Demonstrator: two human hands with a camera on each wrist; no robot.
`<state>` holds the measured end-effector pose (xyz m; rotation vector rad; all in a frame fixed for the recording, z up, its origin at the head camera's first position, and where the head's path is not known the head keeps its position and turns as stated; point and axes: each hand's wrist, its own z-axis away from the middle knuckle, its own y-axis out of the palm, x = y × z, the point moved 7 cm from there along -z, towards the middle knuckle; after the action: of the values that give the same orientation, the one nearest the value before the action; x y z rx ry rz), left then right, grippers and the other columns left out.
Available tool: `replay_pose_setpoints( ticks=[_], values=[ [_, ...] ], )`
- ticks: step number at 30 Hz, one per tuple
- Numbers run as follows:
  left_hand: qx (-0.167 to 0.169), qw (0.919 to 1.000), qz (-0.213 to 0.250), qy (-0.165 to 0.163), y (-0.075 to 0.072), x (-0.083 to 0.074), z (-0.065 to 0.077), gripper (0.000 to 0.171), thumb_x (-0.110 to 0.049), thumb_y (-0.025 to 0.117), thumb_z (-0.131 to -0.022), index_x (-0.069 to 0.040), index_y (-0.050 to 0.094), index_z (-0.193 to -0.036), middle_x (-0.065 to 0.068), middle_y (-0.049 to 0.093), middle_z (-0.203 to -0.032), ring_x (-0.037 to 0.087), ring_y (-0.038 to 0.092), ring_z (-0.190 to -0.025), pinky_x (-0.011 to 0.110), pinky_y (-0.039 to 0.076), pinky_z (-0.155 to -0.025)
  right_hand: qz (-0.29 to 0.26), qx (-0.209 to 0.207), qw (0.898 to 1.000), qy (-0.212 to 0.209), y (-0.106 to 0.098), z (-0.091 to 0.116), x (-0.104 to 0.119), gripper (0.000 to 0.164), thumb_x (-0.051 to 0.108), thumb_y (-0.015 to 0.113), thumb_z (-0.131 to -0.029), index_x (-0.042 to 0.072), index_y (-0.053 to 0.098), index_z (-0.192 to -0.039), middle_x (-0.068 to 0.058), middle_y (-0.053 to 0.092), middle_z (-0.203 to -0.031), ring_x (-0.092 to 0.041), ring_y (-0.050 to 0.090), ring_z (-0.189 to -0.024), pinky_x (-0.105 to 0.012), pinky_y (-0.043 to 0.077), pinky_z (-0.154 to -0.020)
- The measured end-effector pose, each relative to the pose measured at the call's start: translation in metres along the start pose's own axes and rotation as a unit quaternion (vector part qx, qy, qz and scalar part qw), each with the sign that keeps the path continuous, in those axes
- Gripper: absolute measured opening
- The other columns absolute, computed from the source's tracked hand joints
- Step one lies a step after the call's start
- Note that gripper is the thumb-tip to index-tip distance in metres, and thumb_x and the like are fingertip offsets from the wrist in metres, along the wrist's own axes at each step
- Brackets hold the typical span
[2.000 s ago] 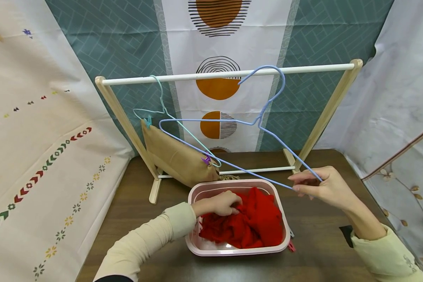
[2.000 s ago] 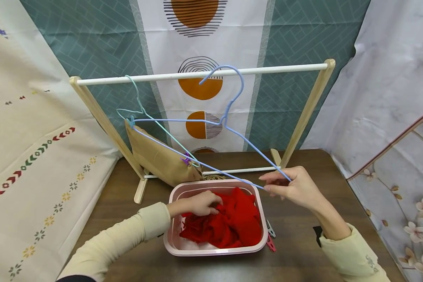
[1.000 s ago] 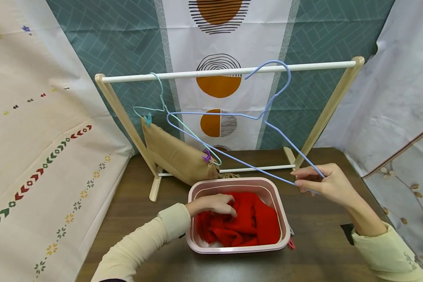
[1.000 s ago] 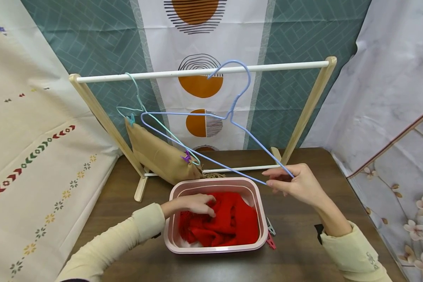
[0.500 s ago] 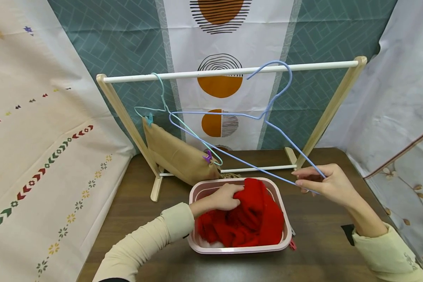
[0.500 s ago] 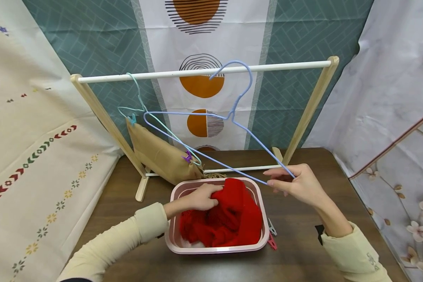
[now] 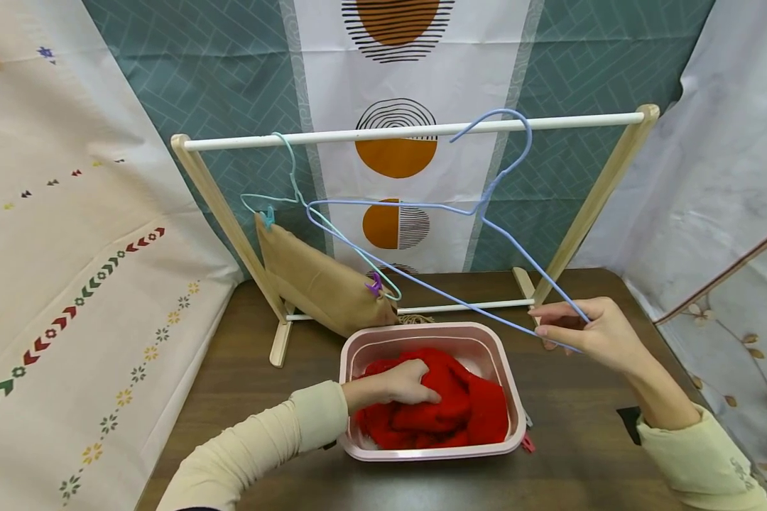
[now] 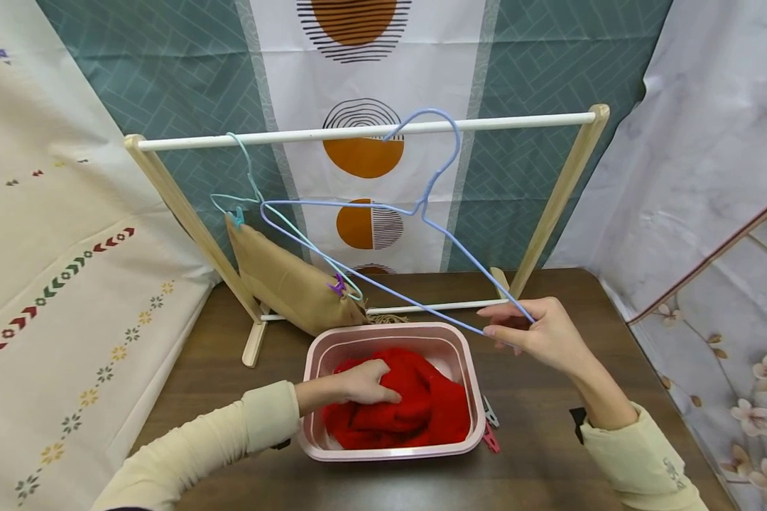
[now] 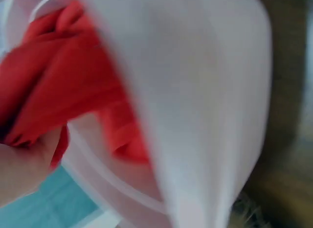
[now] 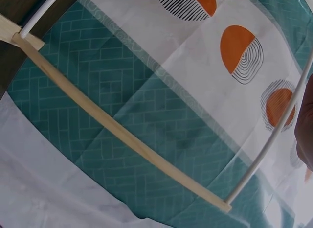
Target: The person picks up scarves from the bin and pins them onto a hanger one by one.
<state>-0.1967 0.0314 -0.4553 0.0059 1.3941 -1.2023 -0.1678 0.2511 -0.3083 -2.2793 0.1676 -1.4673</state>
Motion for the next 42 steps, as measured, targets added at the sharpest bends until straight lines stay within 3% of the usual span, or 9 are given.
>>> replay_pose_setpoints(
  ticks=[2, 5, 8, 14, 18, 25, 31, 35, 42],
  values=[
    [-0.037, 0.9924, -0.048, 0.107, -0.014, -0.019, 0.006, 0.010, -0.011, 0.067, -0.079, -0.005, 0.059, -0.077, -0.002, 0.056, -0.066, 0.006, 0.050, -0.062, 0.017, 0.040, -0.057, -0.001, -0.003, 1.000, 0.000, -0.001, 0.001, 0.000, 0.029, -0.014, 0.063, -0.075, 0.005, 0.071, -0.096, -0.003, 0.064, -0.062, -0.010, 0.057, -0.051, -0.028, 0.037, -0.039],
    [-0.105, 0.9564, -0.096, 0.255, -0.040, -0.045, 0.026, 0.019, 0.004, 0.057, -0.078, -0.005, 0.060, -0.094, 0.001, 0.064, -0.082, 0.008, 0.055, -0.073, 0.019, 0.044, -0.067, -0.001, -0.011, 1.000, 0.001, -0.006, 0.002, 0.000, 0.028, -0.014, 0.063, -0.076, 0.003, 0.070, -0.097, 0.000, 0.064, -0.062, -0.009, 0.055, -0.050, -0.028, 0.037, -0.038],
    [-0.155, 0.9289, -0.081, 0.327, -0.063, -0.059, 0.047, 0.042, 0.015, 0.047, -0.071, -0.002, 0.058, -0.107, 0.005, 0.065, -0.094, 0.011, 0.056, -0.080, 0.022, 0.046, -0.073, 0.007, -0.022, 1.000, 0.008, -0.012, 0.003, 0.001, 0.025, -0.011, 0.063, -0.078, 0.002, 0.069, -0.098, 0.003, 0.063, -0.061, -0.008, 0.054, -0.050, -0.027, 0.038, -0.039],
    [-0.172, 0.9342, 0.126, 0.286, -0.100, -0.061, 0.065, 0.038, 0.014, 0.044, -0.078, 0.005, 0.054, -0.114, 0.013, 0.063, -0.100, 0.011, 0.057, -0.085, 0.027, 0.049, -0.074, 0.004, -0.025, 1.000, 0.014, -0.018, 0.004, 0.002, 0.026, -0.012, 0.058, -0.081, 0.001, 0.068, -0.101, 0.002, 0.064, -0.064, -0.009, 0.056, -0.051, -0.025, 0.040, -0.041],
    [-0.200, 0.9100, 0.234, 0.277, -0.123, -0.068, 0.075, 0.024, 0.007, 0.049, -0.084, 0.010, 0.054, -0.107, 0.012, 0.060, -0.094, 0.015, 0.057, -0.083, 0.030, 0.048, -0.074, -0.001, -0.023, 1.000, 0.004, -0.017, 0.004, 0.003, 0.027, -0.012, 0.058, -0.081, 0.001, 0.068, -0.101, 0.002, 0.065, -0.064, -0.009, 0.057, -0.051, -0.024, 0.041, -0.041],
    [-0.256, 0.8740, 0.289, 0.295, -0.157, -0.089, 0.096, 0.017, 0.006, 0.046, -0.085, 0.010, 0.053, -0.099, -0.001, 0.059, -0.089, 0.013, 0.054, -0.079, 0.025, 0.046, -0.070, 0.009, -0.042, 0.999, 0.017, -0.020, 0.003, 0.003, 0.024, -0.010, 0.057, -0.083, 0.001, 0.069, -0.100, 0.001, 0.066, -0.067, -0.010, 0.059, -0.052, -0.024, 0.041, -0.041],
    [-0.303, 0.8128, 0.390, 0.309, -0.195, -0.117, 0.122, 0.026, 0.009, 0.039, -0.087, -0.010, 0.055, -0.097, 0.000, 0.056, -0.090, 0.012, 0.053, -0.082, 0.024, 0.045, -0.070, 0.006, -0.058, 0.998, 0.020, -0.023, 0.000, 0.006, 0.024, -0.008, 0.054, -0.086, 0.005, 0.070, -0.098, 0.002, 0.067, -0.069, -0.011, 0.062, -0.053, -0.023, 0.040, -0.040],
    [-0.334, 0.7757, 0.414, 0.340, -0.216, -0.132, 0.141, 0.025, 0.007, 0.037, -0.090, -0.010, 0.054, -0.096, 0.003, 0.054, -0.088, 0.012, 0.054, -0.076, 0.023, 0.045, -0.066, 0.005, -0.055, 0.998, 0.014, -0.023, -0.001, 0.008, 0.022, -0.008, 0.054, -0.086, 0.001, 0.069, -0.098, 0.001, 0.066, -0.068, -0.012, 0.061, -0.052, -0.024, 0.039, -0.039],
    [-0.330, 0.7849, 0.418, 0.317, -0.214, -0.132, 0.140, 0.022, 0.006, 0.038, -0.091, -0.010, 0.052, -0.098, 0.003, 0.055, -0.086, 0.013, 0.055, -0.074, 0.023, 0.045, -0.067, 0.020, -0.057, 0.997, 0.038, -0.022, 0.000, 0.007, 0.022, -0.005, 0.064, -0.079, 0.006, 0.071, -0.097, 0.002, 0.065, -0.061, -0.010, 0.061, -0.052, -0.024, 0.042, -0.042]
  ],
)
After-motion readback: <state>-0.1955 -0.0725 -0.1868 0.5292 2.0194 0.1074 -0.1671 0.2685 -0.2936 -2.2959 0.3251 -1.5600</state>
